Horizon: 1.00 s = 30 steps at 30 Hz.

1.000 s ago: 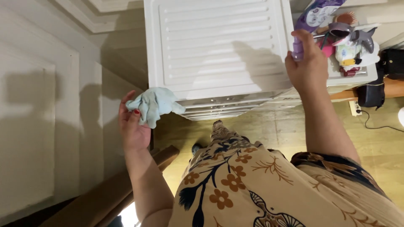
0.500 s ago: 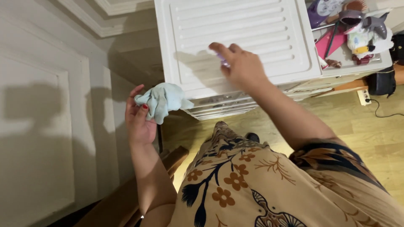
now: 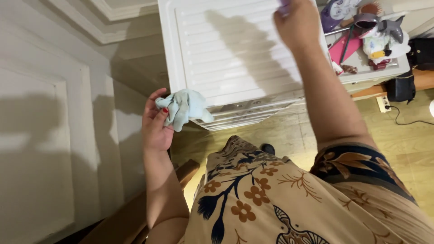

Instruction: Cleaning the top of a plastic storage drawer unit using spray and cloth.

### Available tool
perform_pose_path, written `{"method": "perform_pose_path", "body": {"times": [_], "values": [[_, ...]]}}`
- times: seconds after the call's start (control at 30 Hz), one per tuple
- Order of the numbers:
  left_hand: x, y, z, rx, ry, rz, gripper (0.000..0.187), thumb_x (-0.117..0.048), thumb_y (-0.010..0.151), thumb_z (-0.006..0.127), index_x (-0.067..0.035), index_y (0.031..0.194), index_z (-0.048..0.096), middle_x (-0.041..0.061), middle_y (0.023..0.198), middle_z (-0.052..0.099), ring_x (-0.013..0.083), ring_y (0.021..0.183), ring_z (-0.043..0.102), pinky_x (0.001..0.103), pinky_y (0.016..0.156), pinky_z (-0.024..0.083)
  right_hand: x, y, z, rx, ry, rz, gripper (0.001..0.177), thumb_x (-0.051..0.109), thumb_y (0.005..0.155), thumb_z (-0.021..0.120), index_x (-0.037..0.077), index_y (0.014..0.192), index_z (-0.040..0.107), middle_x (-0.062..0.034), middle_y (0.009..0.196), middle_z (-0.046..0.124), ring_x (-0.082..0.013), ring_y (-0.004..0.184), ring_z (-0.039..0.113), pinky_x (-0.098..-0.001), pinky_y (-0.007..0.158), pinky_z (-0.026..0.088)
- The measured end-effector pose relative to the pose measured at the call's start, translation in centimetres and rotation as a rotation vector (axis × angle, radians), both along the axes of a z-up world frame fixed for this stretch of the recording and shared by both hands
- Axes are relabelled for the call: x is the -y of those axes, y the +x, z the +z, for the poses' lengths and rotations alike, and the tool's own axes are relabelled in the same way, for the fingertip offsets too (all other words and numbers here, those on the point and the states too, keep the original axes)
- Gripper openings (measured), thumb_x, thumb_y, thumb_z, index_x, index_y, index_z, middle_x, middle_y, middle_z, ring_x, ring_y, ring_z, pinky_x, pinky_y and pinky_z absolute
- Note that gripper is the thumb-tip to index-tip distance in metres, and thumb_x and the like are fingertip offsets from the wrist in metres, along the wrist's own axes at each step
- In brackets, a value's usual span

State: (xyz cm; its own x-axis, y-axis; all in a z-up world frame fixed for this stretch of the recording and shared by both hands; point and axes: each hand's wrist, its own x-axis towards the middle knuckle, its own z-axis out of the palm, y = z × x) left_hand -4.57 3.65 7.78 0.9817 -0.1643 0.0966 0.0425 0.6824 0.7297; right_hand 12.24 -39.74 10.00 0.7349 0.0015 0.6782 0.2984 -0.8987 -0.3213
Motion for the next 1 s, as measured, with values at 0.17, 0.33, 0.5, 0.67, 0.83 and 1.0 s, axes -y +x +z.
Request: {"method": "perform_pose_path", "body": {"times": [0.17,0.33,0.5,0.67,0.83,1.0], "values": [[3.4,0.4,-0.2,0.006,-0.029,-0.018,0.054,-0.007,0.1,0.073,-0.001,0.149,0.052,0.006,0.123,0.068,0.0171,0.114,0.067,0.035,0.103,0.056,8.3,-1.4,-0.5,0.042,-0.034,-0.126,0.034,0.009,0.084,0.073,0.004,0.117,0.066,-0.0244,0.104,0.069,-0.048,0.097,0.065,-0.0536,0.083,0.053],[8.5,0.8,0.1,-0.088,0.029,-0.051,0.055,-0.004,0.096,0.072,-0.003,0.147,0.051,0.009,0.12,0.069,0.02,0.111,0.068,0.036,0.097,0.057,10.3,-6.3,2.0,-0.147,-0.041,-0.099,0.061,0.005,0.09,0.074,0.012,0.147,0.055,-0.0234,0.105,0.07,-0.0481,0.096,0.065,-0.0547,0.082,0.051],[12.0,0.8,0.4,-0.074,0.015,-0.048,0.057,-0.004,0.096,0.073,-0.004,0.148,0.05,0.009,0.12,0.069,0.0209,0.112,0.068,0.037,0.098,0.058,10.4,-11.0,2.7,-0.3,-0.049,0.071,0.059,0.012,0.09,0.075,0.02,0.145,0.055,-0.0179,0.11,0.071,-0.0406,0.094,0.07,-0.0495,0.078,0.056],[14.6,-0.8,0.8,-0.075,-0.012,0.006,0.059,-0.005,0.096,0.074,-0.004,0.149,0.049,0.009,0.12,0.068,0.0211,0.113,0.068,0.039,0.099,0.058,10.7,-13.5,1.9,-0.432,-0.209,0.207,0.054,0.018,0.09,0.074,0.024,0.14,0.057,-0.0141,0.099,0.069,-0.0371,0.087,0.07,-0.0485,0.074,0.057],[16.2,-3.4,-0.2,-0.041,-0.01,0.102,0.058,-0.007,0.097,0.072,-0.003,0.15,0.048,0.009,0.12,0.068,0.0209,0.113,0.068,0.039,0.1,0.058,8.9,-11.9,3.0,-0.381,-0.298,0.347,0.061,0.019,0.095,0.07,0.032,0.151,0.05,-0.0122,0.104,0.07,-0.0314,0.079,0.072,-0.042,0.062,0.059],[16.6,-5.9,-3.2,-0.013,-0.049,0.205,0.055,-0.006,0.1,0.068,-0.002,0.151,0.048,0.009,0.123,0.067,0.0213,0.114,0.067,0.037,0.1,0.056,-0.1,-9.3,4.0,-0.355,-0.374,0.521,0.063,0.02,0.097,0.068,0.036,0.151,0.043,-0.0119,0.109,0.068,-0.0324,0.076,0.072,-0.0435,0.061,0.06]]}}
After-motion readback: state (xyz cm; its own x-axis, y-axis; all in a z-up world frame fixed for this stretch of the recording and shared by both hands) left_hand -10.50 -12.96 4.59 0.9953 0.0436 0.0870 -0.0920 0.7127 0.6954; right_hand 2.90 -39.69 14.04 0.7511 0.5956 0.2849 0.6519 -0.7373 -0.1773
